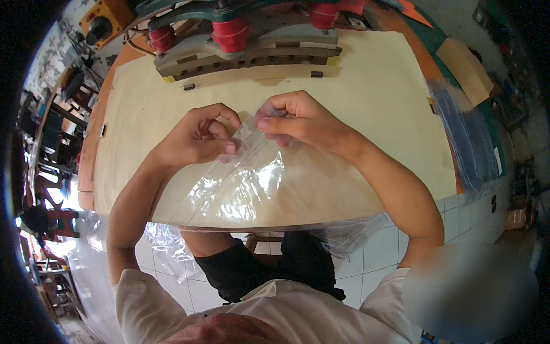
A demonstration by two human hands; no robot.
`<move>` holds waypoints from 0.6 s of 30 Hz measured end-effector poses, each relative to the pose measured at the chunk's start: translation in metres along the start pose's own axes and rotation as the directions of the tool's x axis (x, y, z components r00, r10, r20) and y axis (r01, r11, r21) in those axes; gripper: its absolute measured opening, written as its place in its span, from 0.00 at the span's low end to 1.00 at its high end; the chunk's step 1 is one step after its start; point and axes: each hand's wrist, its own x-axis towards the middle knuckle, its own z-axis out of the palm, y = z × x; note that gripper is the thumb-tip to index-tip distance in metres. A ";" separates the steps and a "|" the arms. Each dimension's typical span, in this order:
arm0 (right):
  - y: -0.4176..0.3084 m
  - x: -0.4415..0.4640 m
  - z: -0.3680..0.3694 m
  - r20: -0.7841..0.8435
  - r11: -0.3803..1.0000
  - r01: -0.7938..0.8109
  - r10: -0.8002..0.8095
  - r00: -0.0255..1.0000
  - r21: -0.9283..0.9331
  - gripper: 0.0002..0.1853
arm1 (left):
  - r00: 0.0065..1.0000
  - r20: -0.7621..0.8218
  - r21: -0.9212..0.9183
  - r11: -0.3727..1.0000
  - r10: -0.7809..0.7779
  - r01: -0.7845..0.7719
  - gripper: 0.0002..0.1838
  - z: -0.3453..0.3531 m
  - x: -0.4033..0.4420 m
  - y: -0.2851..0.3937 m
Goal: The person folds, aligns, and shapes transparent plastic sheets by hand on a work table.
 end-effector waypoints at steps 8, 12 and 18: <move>0.001 0.001 -0.001 0.007 1.000 0.003 -0.003 1.000 0.020 0.11 | 0.999 -0.028 -0.016 0.999 -0.028 0.027 0.16 0.002 0.000 0.000; 0.002 0.001 -0.001 0.014 1.000 0.007 -0.007 1.000 0.019 0.11 | 0.999 -0.031 -0.013 1.000 -0.027 0.027 0.16 0.001 0.000 0.002; 0.004 0.003 -0.002 0.019 1.000 0.016 -0.016 1.000 0.023 0.11 | 0.999 -0.025 -0.004 1.000 -0.031 0.031 0.16 0.001 -0.001 0.003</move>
